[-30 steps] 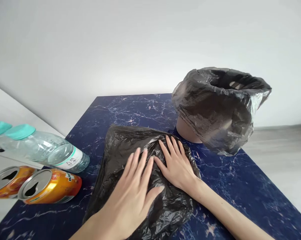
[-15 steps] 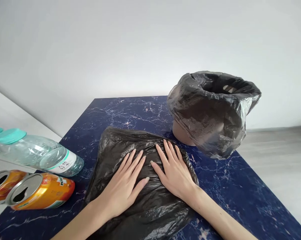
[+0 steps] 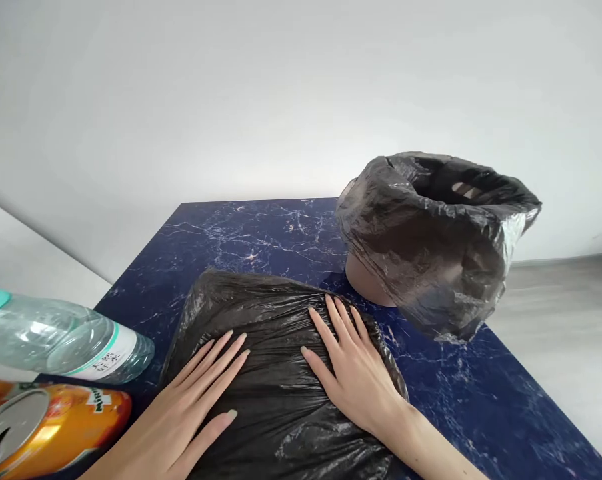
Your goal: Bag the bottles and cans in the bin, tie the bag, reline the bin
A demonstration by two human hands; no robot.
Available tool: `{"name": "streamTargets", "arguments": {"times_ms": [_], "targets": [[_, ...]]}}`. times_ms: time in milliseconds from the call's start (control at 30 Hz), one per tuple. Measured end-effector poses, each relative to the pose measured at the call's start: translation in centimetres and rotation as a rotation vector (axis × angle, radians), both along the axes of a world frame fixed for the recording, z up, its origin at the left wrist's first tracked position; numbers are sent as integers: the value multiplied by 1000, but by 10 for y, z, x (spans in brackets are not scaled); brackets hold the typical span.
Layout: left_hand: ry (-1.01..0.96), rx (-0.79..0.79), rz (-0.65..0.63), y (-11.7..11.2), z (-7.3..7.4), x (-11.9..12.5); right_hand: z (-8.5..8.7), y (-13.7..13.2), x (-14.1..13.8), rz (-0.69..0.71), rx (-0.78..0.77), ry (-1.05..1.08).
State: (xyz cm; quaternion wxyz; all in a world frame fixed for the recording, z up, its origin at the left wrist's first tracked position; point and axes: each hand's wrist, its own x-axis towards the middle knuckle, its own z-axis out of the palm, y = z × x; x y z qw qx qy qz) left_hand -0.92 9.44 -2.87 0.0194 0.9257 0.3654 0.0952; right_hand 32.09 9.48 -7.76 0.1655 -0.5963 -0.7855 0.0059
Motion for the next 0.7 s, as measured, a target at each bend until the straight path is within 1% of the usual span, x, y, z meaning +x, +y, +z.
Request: {"name": "streamTargets", "arguments": {"times_ms": [200, 400, 500, 567, 700], "targets": [[-7, 22, 29, -1, -7, -1, -3, 0, 0, 6, 17, -13], [34, 43, 36, -2, -5, -3, -2, 0, 2, 21, -21, 27], [32, 71, 34, -4, -6, -3, 2, 1, 5, 27, -75, 113], [0, 83, 44, -5, -8, -2, 8, 2, 7, 32, -98, 199], [-73, 55, 136, -9, -14, 1, 26, 2, 10, 71, -91, 434]]}}
